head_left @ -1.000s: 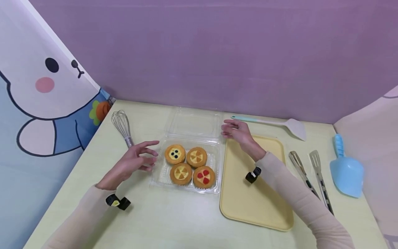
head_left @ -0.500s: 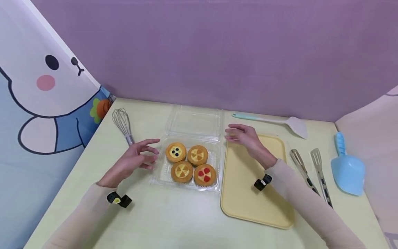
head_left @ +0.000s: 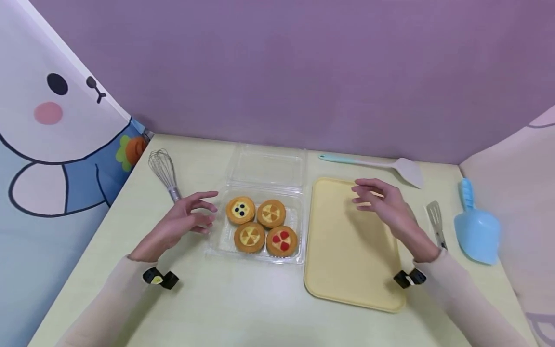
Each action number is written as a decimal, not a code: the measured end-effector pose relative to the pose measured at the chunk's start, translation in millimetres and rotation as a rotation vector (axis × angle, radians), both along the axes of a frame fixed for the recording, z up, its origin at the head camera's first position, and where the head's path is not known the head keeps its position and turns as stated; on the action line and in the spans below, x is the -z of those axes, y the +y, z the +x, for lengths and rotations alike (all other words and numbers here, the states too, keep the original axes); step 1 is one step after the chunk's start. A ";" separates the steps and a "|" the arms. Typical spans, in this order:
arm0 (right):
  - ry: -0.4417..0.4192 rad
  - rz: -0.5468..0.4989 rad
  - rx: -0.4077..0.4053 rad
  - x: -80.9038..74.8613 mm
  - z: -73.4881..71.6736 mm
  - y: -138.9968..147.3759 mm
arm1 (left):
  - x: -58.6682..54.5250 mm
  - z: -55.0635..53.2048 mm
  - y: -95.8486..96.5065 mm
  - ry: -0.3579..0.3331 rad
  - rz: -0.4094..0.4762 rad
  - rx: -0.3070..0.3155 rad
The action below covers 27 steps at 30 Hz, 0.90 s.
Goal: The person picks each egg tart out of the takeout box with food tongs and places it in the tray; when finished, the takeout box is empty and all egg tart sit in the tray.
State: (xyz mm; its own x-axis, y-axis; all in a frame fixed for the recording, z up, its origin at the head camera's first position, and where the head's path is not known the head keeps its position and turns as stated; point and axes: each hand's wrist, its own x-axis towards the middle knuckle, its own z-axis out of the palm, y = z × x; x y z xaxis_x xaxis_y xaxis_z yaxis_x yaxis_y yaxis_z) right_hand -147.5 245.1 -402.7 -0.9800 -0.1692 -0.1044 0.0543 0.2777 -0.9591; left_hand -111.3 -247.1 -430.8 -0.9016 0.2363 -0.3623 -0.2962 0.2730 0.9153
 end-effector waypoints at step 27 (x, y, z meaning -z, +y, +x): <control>0.132 0.630 0.264 25.1 100.5 147.2 | 2.4 -3.2 -16.0 0.015 0.043 0.162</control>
State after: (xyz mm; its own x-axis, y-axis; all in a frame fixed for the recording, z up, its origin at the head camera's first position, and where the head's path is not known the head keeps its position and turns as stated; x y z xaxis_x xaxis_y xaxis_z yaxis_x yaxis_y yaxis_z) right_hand -47.1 392.3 -427.7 -0.9913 0.1306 0.0184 0.0909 0.7773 -0.6225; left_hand -114.5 -263.1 -433.2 -0.8558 0.3939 -0.3354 -0.2376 0.2767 0.9311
